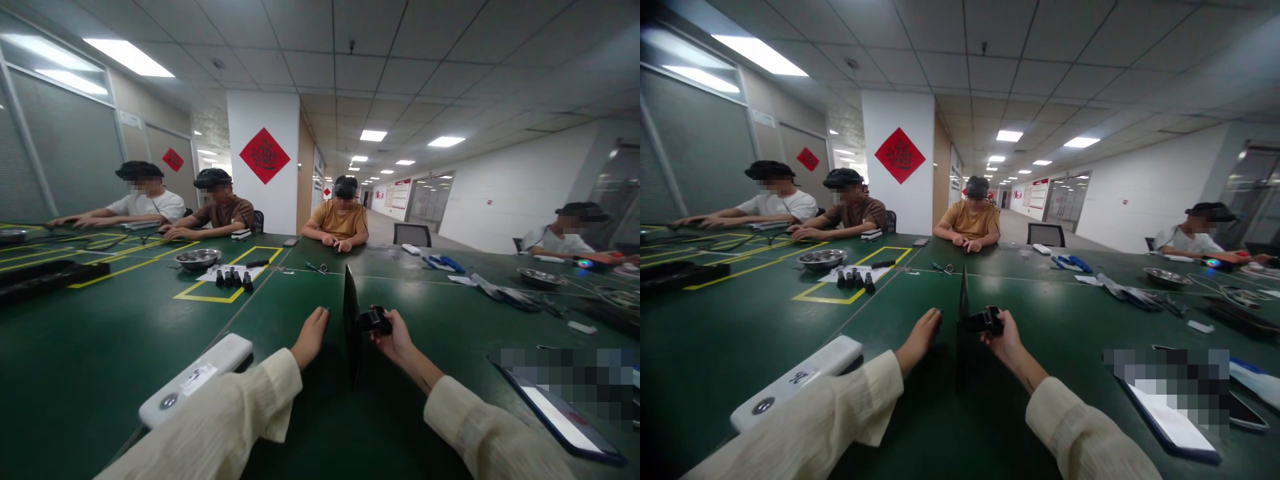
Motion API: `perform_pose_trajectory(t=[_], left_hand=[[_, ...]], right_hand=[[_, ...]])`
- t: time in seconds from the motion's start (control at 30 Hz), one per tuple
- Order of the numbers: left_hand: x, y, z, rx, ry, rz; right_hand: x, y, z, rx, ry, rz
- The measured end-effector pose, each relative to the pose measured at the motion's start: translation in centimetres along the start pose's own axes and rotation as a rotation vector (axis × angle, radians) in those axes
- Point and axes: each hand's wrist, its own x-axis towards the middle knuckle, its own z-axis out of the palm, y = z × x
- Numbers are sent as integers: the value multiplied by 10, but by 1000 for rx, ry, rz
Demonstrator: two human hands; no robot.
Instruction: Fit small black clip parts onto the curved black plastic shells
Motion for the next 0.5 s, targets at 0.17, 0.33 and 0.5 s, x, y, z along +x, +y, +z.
perform_pose_trajectory(t=[0.17,0.33,0.5], left_hand=[[-8,-9,-4,163,-69,235],[-9,-12,-3,205,-26,229],[-9,-18,0,236,-13,258]], right_hand=[[4,19,6,41,4,110],[4,23,7,140,45,119],[-2,20,7,246,-9,161]])
